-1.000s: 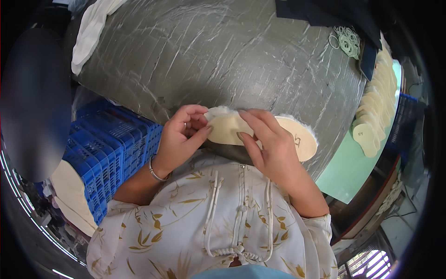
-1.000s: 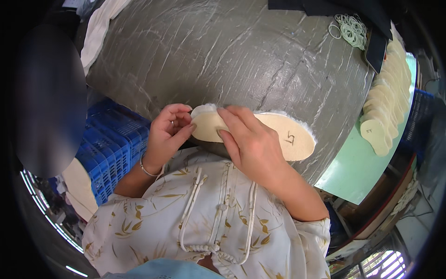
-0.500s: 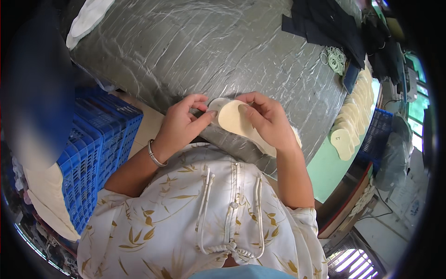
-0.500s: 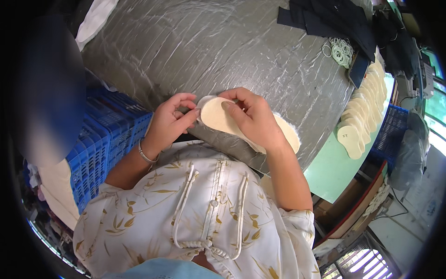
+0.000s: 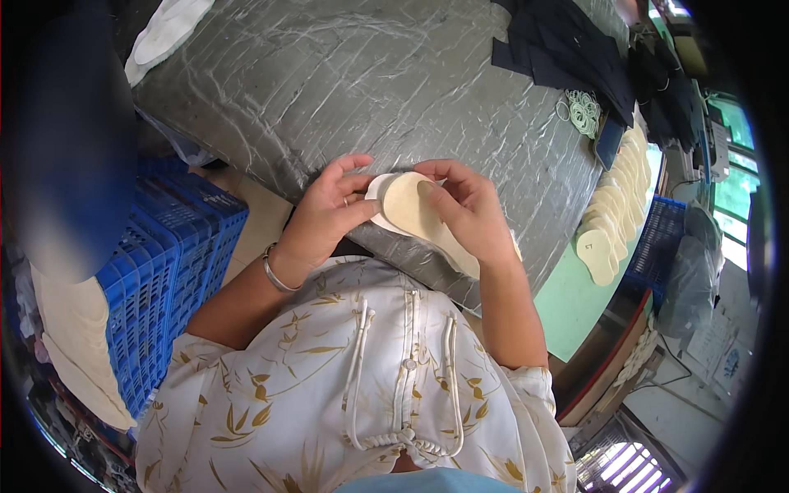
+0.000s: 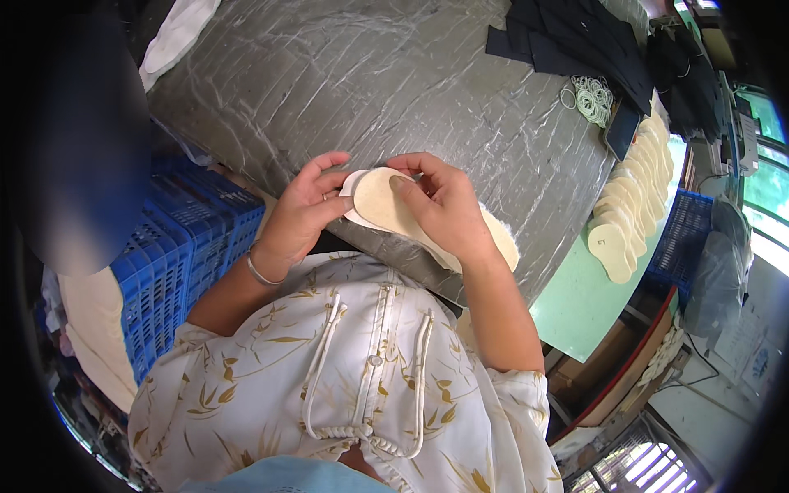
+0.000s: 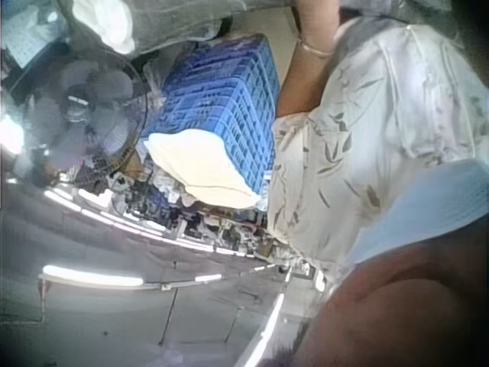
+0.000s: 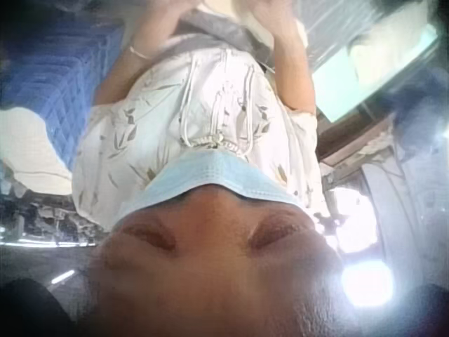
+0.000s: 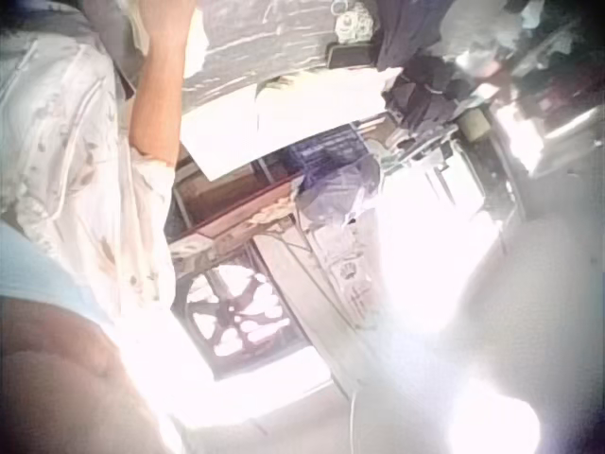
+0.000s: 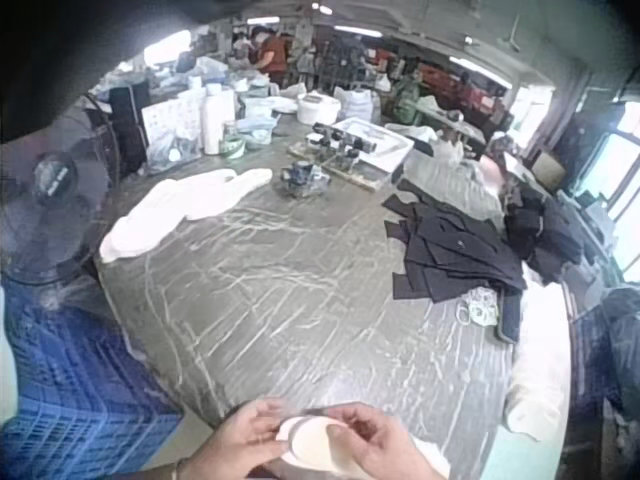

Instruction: The person is assembling shoe insoles by applying a fluffy white lining to a tan insole base.

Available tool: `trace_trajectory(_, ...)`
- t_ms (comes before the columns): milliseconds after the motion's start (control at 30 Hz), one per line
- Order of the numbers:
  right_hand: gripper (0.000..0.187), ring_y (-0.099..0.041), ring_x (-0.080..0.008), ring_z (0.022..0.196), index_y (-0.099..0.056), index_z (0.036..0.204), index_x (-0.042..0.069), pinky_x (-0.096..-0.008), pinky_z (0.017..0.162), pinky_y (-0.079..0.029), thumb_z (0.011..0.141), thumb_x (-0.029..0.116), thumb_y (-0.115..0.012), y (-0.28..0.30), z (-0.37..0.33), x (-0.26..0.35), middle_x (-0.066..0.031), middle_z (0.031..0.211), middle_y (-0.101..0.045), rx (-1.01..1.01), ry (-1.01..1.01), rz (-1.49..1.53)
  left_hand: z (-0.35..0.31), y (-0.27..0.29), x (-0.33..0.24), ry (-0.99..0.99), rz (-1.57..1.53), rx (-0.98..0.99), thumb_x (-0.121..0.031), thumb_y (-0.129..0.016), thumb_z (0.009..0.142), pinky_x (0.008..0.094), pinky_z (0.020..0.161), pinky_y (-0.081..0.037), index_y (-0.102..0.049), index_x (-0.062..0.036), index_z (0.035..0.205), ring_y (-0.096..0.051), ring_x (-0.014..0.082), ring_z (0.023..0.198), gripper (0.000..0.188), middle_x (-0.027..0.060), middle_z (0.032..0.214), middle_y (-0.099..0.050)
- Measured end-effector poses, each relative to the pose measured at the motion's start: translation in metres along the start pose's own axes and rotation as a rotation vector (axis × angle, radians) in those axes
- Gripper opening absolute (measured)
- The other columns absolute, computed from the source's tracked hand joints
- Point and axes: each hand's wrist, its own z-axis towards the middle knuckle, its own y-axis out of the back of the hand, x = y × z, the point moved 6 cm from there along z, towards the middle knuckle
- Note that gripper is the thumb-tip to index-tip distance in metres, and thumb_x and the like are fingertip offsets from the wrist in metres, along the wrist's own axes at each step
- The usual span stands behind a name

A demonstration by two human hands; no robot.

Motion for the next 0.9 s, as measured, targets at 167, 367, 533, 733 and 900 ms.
trace_trajectory(167,0.023,-0.061,-0.0085,0.085,-0.06,0.113,-0.004,-0.0229,0.074,-0.049,0.091,0.003,-0.058,-0.005,0.0,0.005,-0.0046,0.1,-0.064,0.052,0.002,-0.038,0.001,0.0,0.0,0.057,-0.145,0.027,0.002,-0.053,0.091,0.0312,0.09,-0.05,-0.033,0.0031,0.136,-0.06,0.0201,0.107,0.05,0.0181,0.119,-0.06)
trace_trajectory(367,0.022,-0.05,-0.0059,0.065,-0.064,0.107,0.0,-0.0232,0.061,-0.044,0.087,0.008,-0.063,-0.008,0.002,0.002,-0.0023,0.089,-0.065,-0.012,0.052,-0.039,0.007,0.005,0.003,0.074,-0.173,0.047,-0.006,-0.052,0.095,0.0342,0.093,-0.049,-0.046,-0.0001,0.128,-0.061,0.0192,0.108,0.034,0.0139,0.119,-0.061)
trace_trajectory(533,0.024,-0.052,-0.0088,0.062,-0.065,0.107,0.0,-0.0257,0.058,-0.045,0.085,0.011,-0.064,-0.013,0.003,0.004,-0.0069,0.084,-0.066,-0.037,0.11,-0.168,0.004,0.006,-0.001,0.046,-0.127,0.016,-0.011,-0.052,0.097,0.0334,0.093,-0.049,-0.053,0.0008,0.123,-0.061,0.0175,0.107,0.029,0.0117,0.117,-0.062)
trace_trajectory(733,0.025,-0.062,-0.02,0.065,-0.065,0.106,0.001,-0.0313,0.063,-0.051,0.082,0.01,-0.066,-0.01,-0.009,0.016,-0.0136,0.086,-0.067,-0.159,0.169,-0.306,0.0,-0.004,-0.008,-0.042,0.087,-0.01,-0.004,-0.056,0.093,0.0295,0.094,-0.047,-0.051,0.0016,0.126,-0.059,0.0153,0.108,0.033,0.011,0.117,-0.062)
trace_trajectory(900,0.043,-0.067,-0.0328,0.078,-0.052,0.126,0.006,-0.0394,0.065,-0.056,0.084,0.009,-0.062,-0.021,-0.034,0.026,-0.0208,0.123,-0.057,-0.295,0.402,-0.664,0.003,0.008,-0.009,-0.167,0.249,-0.118,0.007,-0.058,0.086,0.0243,0.089,-0.045,-0.047,0.0012,0.127,-0.058,0.0114,0.1,0.043,0.0081,0.11,-0.063)
